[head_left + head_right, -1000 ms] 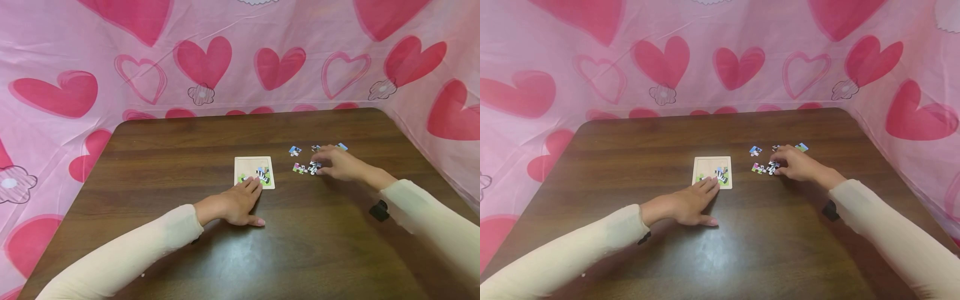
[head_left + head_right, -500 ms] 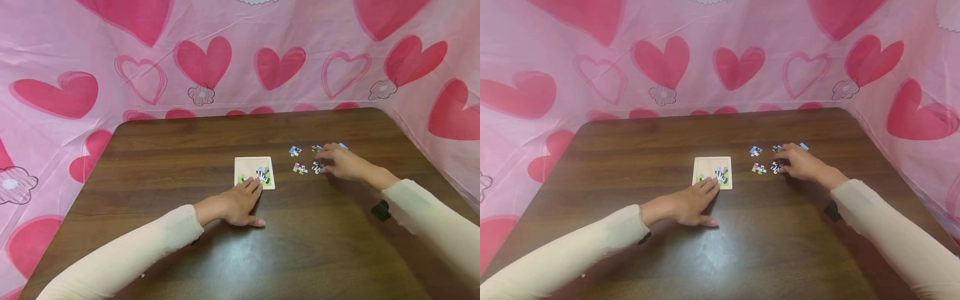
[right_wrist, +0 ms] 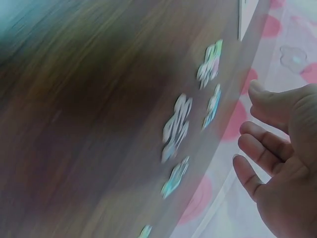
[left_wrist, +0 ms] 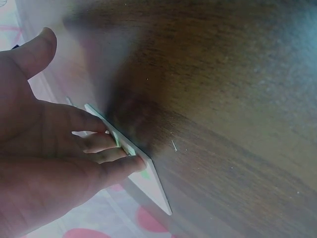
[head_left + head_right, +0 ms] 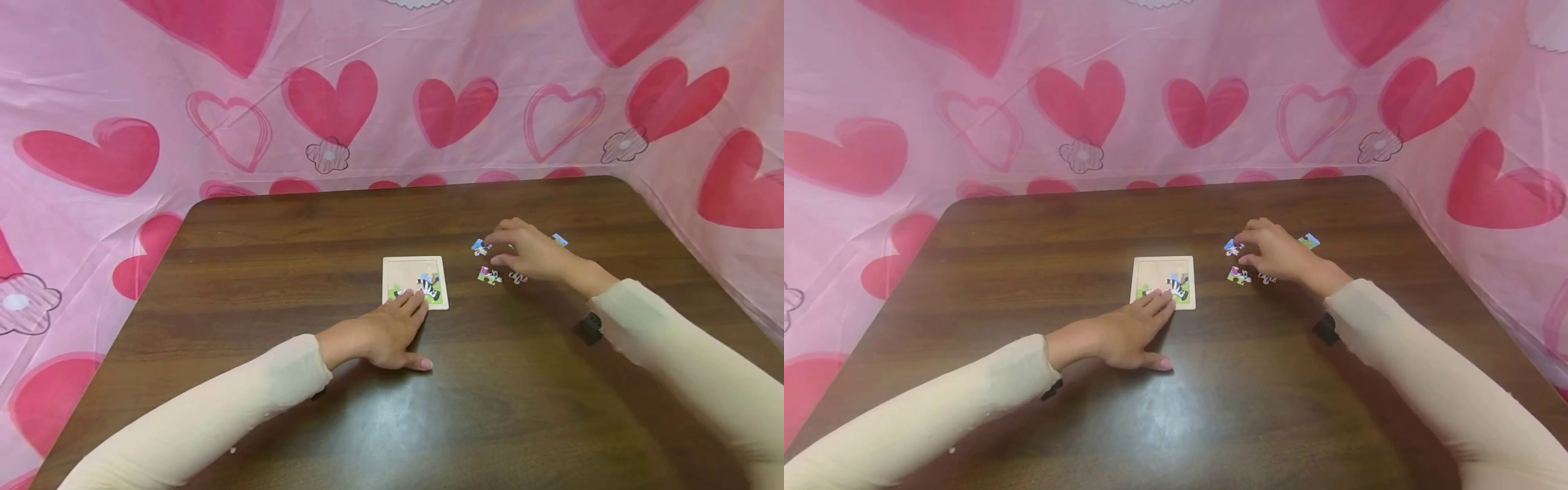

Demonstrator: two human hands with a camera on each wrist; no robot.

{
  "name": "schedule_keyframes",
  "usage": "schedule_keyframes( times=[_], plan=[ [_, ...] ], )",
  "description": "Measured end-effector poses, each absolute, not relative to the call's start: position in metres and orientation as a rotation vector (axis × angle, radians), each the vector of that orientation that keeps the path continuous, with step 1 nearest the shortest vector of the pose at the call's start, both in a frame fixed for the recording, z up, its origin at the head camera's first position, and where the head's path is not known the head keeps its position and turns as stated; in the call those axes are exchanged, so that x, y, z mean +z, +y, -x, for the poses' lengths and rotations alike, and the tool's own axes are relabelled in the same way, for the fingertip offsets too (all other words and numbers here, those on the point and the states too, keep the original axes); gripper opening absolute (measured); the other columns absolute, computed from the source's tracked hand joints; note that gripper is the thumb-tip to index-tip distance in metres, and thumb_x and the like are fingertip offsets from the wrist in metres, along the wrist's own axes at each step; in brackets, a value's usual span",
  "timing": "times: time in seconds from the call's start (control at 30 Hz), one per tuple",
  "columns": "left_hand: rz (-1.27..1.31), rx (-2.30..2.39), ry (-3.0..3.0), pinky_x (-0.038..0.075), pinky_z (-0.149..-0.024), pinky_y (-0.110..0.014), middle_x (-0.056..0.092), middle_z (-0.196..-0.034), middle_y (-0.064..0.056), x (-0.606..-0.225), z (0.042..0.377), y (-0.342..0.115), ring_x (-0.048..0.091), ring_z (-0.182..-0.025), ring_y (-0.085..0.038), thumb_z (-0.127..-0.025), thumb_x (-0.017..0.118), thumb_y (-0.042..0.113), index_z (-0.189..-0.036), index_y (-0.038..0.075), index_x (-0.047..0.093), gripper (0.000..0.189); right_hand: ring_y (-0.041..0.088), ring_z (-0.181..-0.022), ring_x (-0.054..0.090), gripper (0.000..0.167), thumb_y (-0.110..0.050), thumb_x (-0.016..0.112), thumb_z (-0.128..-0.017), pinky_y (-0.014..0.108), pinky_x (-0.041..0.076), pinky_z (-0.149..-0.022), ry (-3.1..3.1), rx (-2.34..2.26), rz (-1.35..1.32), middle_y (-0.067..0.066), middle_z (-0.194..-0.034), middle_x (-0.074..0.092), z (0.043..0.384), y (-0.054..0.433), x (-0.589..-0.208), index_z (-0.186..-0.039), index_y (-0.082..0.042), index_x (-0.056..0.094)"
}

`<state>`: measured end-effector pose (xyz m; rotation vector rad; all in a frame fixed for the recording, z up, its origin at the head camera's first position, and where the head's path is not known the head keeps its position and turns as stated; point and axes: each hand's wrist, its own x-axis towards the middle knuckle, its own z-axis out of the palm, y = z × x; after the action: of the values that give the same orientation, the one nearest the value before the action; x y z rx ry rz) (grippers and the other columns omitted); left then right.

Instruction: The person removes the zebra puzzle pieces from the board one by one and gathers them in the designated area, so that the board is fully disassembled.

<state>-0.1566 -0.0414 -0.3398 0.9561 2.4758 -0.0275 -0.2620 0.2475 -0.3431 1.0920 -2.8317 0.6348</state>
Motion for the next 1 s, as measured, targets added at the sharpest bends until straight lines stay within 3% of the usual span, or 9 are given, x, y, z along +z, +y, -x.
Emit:
schedule_keyframes(
  times=[0.57, 0.83, 1.0],
  plan=[
    [-0.96, -0.065, 2.466, 0.011, -0.118, -0.04, 0.002, -0.161, -0.014, -0.341, 0.158, -0.042, 0.0, -0.147, -0.03, -0.089, 0.048, 0.066, -0.154, 0.003, 0.011, 0.099, 0.027, -0.105, 0.052, 0.039, -0.014, 0.077, -0.082, 0.048, 0.044, -0.091, -2.853, 0.674, -1.267, 0.011, -0.11, 0.062, 0.26, 0.174, -0.352, -0.119, -0.004, 0.067],
    [-0.969, -0.075, 2.454, 0.01, -0.118, -0.04, 0.0, -0.161, -0.014, -0.34, 0.158, -0.042, -0.001, -0.147, -0.03, -0.089, 0.047, 0.066, -0.154, 0.002, 0.009, 0.099, 0.021, -0.087, 0.05, 0.037, -0.015, 0.08, -0.08, 0.037, 0.041, -0.075, -2.832, 0.687, -1.402, 0.004, -0.097, 0.061, 0.257, 0.155, -0.363, -0.114, -0.005, 0.07],
    [-0.965, -0.063, 2.456, 0.013, -0.117, -0.041, 0.001, -0.161, -0.014, -0.34, 0.158, -0.043, -0.001, -0.147, -0.03, -0.089, 0.048, 0.066, -0.154, 0.002, 0.01, 0.099, 0.017, -0.087, 0.05, 0.028, -0.014, 0.079, -0.08, 0.036, 0.039, -0.075, -2.846, 0.662, -1.383, 0.001, -0.095, 0.061, 0.257, 0.152, -0.367, -0.106, -0.009, 0.074]
  ],
)
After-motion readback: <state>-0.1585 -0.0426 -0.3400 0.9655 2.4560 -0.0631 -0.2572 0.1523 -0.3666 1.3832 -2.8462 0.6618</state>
